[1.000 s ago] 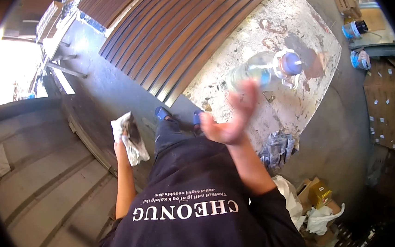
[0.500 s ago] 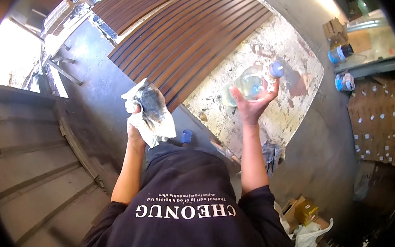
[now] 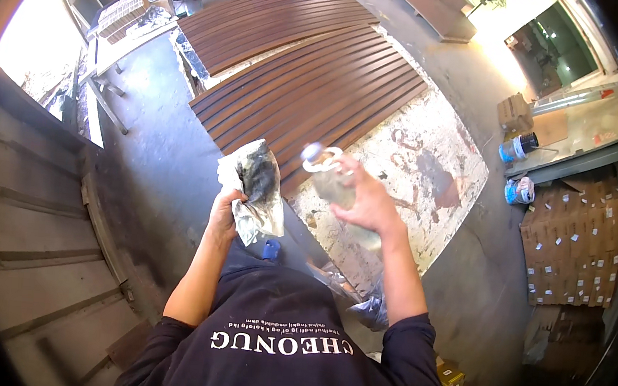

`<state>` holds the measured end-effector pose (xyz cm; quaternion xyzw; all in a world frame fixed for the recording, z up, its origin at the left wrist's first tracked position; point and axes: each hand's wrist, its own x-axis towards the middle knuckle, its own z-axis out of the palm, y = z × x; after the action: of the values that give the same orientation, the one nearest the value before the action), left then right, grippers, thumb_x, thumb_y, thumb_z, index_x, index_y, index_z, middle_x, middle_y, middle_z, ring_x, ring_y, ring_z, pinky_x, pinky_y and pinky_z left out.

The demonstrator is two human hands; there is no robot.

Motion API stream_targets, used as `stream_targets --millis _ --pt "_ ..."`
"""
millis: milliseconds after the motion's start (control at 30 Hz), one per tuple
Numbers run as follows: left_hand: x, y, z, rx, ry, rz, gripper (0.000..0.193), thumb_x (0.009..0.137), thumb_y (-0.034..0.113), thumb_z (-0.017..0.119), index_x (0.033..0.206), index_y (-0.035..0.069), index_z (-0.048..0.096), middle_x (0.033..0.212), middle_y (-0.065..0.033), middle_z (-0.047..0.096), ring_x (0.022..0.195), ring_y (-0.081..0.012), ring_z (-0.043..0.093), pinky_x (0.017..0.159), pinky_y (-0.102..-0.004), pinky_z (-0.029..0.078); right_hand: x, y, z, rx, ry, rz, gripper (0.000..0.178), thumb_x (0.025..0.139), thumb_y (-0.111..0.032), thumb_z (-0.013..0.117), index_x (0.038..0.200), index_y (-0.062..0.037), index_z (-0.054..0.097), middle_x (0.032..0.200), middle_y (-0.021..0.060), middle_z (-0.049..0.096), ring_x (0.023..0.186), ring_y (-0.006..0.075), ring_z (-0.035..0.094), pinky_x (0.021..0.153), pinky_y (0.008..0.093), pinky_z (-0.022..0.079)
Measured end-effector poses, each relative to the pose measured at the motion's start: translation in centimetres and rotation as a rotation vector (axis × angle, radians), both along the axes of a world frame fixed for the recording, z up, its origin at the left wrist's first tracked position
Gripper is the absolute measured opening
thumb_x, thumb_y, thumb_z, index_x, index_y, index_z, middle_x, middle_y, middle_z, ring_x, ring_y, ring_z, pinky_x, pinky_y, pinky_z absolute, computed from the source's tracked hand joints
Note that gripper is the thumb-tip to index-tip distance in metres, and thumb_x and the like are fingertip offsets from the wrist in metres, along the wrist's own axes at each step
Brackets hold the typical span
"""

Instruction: The person wipes down a series of slotted wood panels on a workbench using a white cloth and a liquid cleaner poured from a plastic bottle.

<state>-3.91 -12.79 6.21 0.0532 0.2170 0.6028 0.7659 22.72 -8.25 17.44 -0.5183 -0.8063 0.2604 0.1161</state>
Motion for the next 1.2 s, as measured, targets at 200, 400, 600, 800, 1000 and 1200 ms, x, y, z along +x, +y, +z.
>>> stream_targets --millis 200,400,600,800,1000,1200 --pt "1.9 0.6 1.2 0.038 -0.019 -0.047 0.063 0.065 -0.001 0.045 0.128 -0.005 0.043 0.115 -0.0206 0.058 0.103 -0.0340 0.061 0.093 -0.0475 0.051 -1.4 -1.3 -0.4 -0.126 -0.197 0.222 0.081 0.064 -0.018 0.074 0.134 -0.0184 0.035 0.115 0.0162 0.059 0.096 0.0330 0.063 0.085 0.0388 0.051" --pt "3.2 0.2 -1.2 -0.062 0.007 -0.109 0.057 0.067 0.000 0.044 0.124 -0.006 0.045 0.112 -0.0196 0.060 0.097 -0.0317 0.063 0.087 -0.0457 0.054 -1.0 -1.7 -0.6 -0.188 -0.261 0.239 0.079 0.063 -0.013 0.071 0.133 -0.0149 0.037 0.109 0.0171 0.061 0.097 0.0354 0.062 0.085 0.0415 0.051" --pt "4.3 0.2 -2.9 -0.109 -0.046 -0.105 0.052 0.068 0.000 0.045 0.120 -0.006 0.048 0.104 -0.0192 0.062 0.090 -0.0323 0.065 0.083 -0.0448 0.055 -1.0 -1.4 0.3 -0.291 -0.390 0.210 0.079 0.060 -0.015 0.073 0.131 -0.0171 0.038 0.103 0.0187 0.061 0.095 0.0371 0.061 0.081 0.0425 0.051" --pt "4.6 0.2 -3.5 -0.146 -0.084 -0.091 0.049 0.068 0.000 0.044 0.117 -0.006 0.050 0.101 -0.0197 0.063 0.087 -0.0334 0.065 0.081 -0.0469 0.055 -0.9 -1.3 0.5 -0.272 -0.454 0.216 0.081 0.059 -0.016 0.074 0.131 -0.0184 0.038 0.101 0.0181 0.062 0.094 0.0370 0.061 0.080 0.0431 0.051" --pt "5.0 0.9 -4.6 -0.145 -0.142 -0.082 0.048 0.068 0.001 0.044 0.115 -0.006 0.050 0.101 -0.0205 0.062 0.087 -0.0346 0.065 0.082 -0.0482 0.055 -0.7 -0.8 0.6 -0.256 -0.447 0.206 0.081 0.059 -0.014 0.074 0.132 -0.0188 0.037 0.103 0.0169 0.061 0.097 0.0363 0.061 0.081 0.0432 0.051" --pt "4.5 5.2 1.5 0.030 -0.044 -0.114 0.056 0.068 0.004 0.044 0.123 -0.005 0.046 0.111 -0.0188 0.059 0.099 -0.0317 0.061 0.089 -0.0455 0.051 0.5 1.0 0.6 -0.090 -0.284 0.135 0.080 0.063 -0.013 0.073 0.133 -0.0192 0.036 0.123 0.0146 0.056 0.105 0.0336 0.060 0.091 0.0410 0.050"
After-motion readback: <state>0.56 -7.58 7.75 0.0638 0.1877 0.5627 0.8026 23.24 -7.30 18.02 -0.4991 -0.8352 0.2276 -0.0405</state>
